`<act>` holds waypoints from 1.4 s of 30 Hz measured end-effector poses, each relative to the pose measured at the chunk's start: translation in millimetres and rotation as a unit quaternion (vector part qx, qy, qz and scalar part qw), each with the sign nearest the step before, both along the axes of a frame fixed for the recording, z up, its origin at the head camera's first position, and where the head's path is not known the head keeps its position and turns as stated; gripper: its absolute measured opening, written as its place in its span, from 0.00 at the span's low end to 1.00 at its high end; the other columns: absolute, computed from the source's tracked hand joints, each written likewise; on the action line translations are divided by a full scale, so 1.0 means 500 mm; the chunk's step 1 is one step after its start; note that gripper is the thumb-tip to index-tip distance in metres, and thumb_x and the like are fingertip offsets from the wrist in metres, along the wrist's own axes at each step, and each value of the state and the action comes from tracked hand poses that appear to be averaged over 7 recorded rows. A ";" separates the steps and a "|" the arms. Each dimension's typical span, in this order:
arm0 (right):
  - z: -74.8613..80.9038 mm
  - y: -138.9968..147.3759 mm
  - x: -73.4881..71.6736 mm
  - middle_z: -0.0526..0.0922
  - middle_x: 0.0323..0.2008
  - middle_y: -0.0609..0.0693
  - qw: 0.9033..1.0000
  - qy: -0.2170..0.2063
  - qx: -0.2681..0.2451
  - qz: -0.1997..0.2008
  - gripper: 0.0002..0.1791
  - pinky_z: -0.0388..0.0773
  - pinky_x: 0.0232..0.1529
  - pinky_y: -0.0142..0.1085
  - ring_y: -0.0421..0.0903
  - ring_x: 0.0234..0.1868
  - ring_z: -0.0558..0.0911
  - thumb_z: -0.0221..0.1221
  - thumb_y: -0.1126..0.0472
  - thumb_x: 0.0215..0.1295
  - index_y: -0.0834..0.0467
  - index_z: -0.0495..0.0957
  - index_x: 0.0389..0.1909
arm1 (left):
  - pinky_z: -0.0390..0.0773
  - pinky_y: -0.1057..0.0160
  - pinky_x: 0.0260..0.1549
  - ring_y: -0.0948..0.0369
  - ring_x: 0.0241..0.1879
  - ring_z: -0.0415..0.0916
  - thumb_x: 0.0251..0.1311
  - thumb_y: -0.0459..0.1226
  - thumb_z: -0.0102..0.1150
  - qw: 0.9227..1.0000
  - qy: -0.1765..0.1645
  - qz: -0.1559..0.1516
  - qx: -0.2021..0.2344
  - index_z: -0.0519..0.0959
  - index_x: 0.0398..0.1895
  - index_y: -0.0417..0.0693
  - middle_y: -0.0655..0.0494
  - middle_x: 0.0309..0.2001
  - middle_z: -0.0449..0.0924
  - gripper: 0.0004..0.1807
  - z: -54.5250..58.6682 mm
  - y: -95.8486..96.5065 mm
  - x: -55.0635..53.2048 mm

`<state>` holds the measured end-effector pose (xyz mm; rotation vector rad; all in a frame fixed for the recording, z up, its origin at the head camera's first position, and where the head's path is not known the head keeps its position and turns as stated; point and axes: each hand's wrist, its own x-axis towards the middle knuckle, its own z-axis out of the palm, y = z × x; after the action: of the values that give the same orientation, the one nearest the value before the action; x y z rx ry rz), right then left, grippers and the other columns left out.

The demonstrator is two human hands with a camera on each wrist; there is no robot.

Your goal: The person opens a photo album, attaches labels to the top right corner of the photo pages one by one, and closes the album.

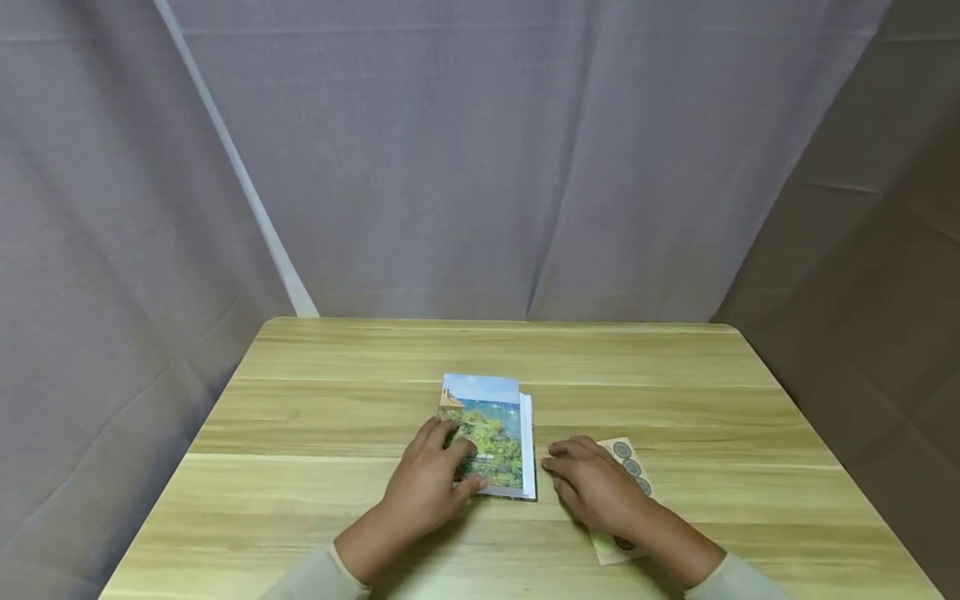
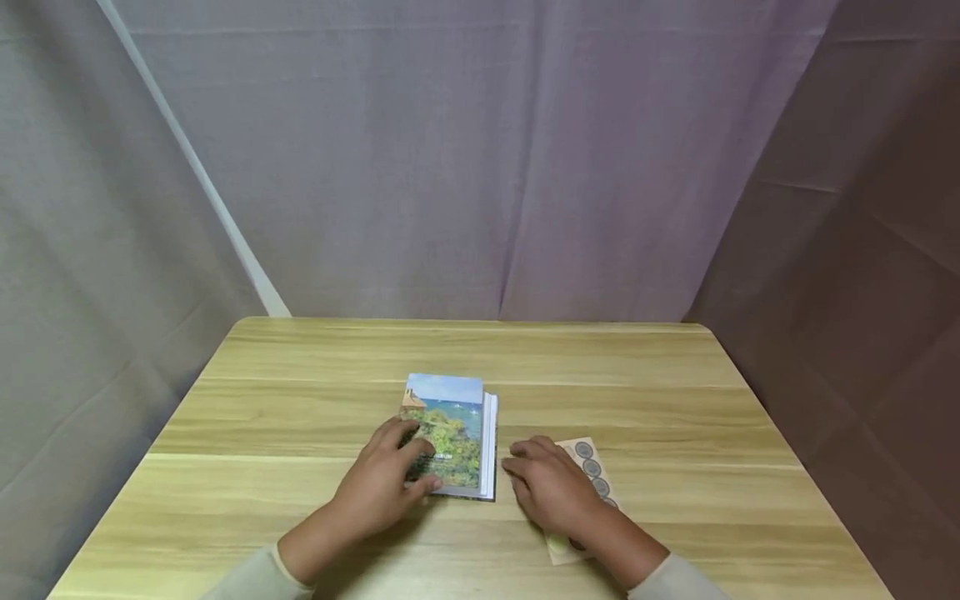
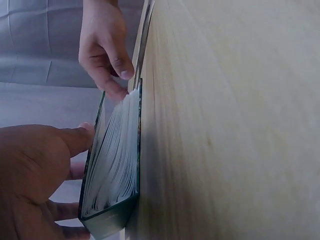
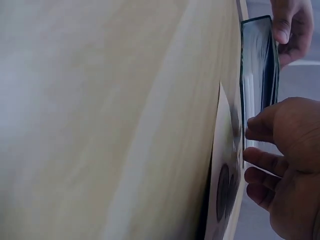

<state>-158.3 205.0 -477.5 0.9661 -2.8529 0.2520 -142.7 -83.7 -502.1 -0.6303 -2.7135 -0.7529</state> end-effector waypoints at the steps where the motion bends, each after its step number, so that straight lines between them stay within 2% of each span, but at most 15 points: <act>1: 0.001 0.005 0.003 0.81 0.58 0.55 1.000 -0.001 -0.007 -0.013 0.16 0.75 0.60 0.56 0.55 0.62 0.76 0.64 0.63 0.67 0.59 0.85 0.55 | 0.68 0.36 0.63 0.33 0.69 0.63 0.60 0.56 0.70 1.000 0.002 0.000 -0.003 0.83 0.52 0.54 0.38 0.66 0.71 0.23 0.000 0.001 0.000; 6: 0.015 0.032 0.011 0.82 0.53 0.52 0.997 -0.004 -0.034 -0.072 0.14 0.74 0.60 0.56 0.55 0.59 0.77 0.62 0.67 0.61 0.57 0.84 0.48 | 0.72 0.36 0.60 0.33 0.69 0.62 0.60 0.56 0.70 1.000 0.009 -0.001 -0.006 0.84 0.51 0.54 0.38 0.66 0.71 0.23 -0.002 0.004 0.001; 9: 0.019 0.046 0.012 0.82 0.52 0.52 0.995 -0.019 -0.017 -0.098 0.13 0.73 0.61 0.56 0.55 0.59 0.77 0.62 0.67 0.58 0.56 0.84 0.45 | 0.73 0.37 0.59 0.34 0.69 0.62 0.60 0.56 0.70 1.000 0.017 -0.002 -0.011 0.84 0.51 0.55 0.38 0.66 0.71 0.22 -0.003 0.006 0.002; 12: 0.018 0.058 0.011 0.81 0.54 0.53 0.993 -0.037 -0.001 -0.111 0.14 0.70 0.64 0.58 0.57 0.60 0.77 0.62 0.66 0.58 0.58 0.83 0.46 | 0.75 0.38 0.58 0.34 0.69 0.62 0.60 0.55 0.70 1.000 0.025 -0.004 -0.016 0.84 0.51 0.54 0.38 0.65 0.71 0.22 -0.004 0.006 0.002; 21: 0.008 0.078 -0.014 0.80 0.59 0.58 0.993 -0.016 -0.020 -0.118 0.18 0.73 0.61 0.58 0.61 0.62 0.75 0.62 0.63 0.64 0.63 0.82 0.54 | 0.75 0.40 0.59 0.35 0.69 0.62 0.60 0.55 0.70 0.999 0.029 -0.003 -0.023 0.85 0.50 0.54 0.39 0.64 0.72 0.21 -0.006 0.010 0.001; 37: 0.020 0.086 -0.075 0.76 0.64 0.61 0.991 -0.049 -0.001 -0.124 0.22 0.71 0.62 0.59 0.66 0.65 0.71 0.60 0.59 0.70 0.65 0.78 0.61 | 0.74 0.40 0.60 0.36 0.70 0.62 0.59 0.54 0.72 0.999 0.038 -0.006 -0.025 0.85 0.51 0.53 0.38 0.65 0.71 0.22 -0.008 0.011 0.006; 39: 0.021 0.084 -0.077 0.76 0.63 0.61 0.992 -0.045 -0.004 -0.121 0.21 0.70 0.63 0.60 0.65 0.65 0.71 0.60 0.59 0.70 0.64 0.79 0.60 | 0.74 0.40 0.60 0.35 0.70 0.62 0.59 0.54 0.72 0.999 0.039 -0.007 -0.026 0.85 0.51 0.53 0.38 0.65 0.71 0.22 -0.009 0.011 0.006; 42: 0.025 0.069 -0.071 0.77 0.62 0.61 0.995 -0.027 -0.012 -0.095 0.18 0.69 0.63 0.61 0.64 0.66 0.71 0.62 0.60 0.70 0.60 0.82 0.57 | 0.73 0.41 0.61 0.35 0.70 0.62 0.59 0.53 0.72 0.999 0.043 -0.009 -0.027 0.85 0.52 0.53 0.38 0.65 0.71 0.22 -0.010 0.011 0.006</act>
<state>-193.7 239.6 -465.1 0.6868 -2.9569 0.2956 -139.9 -78.4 -507.1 -0.6843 -2.6617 -0.6430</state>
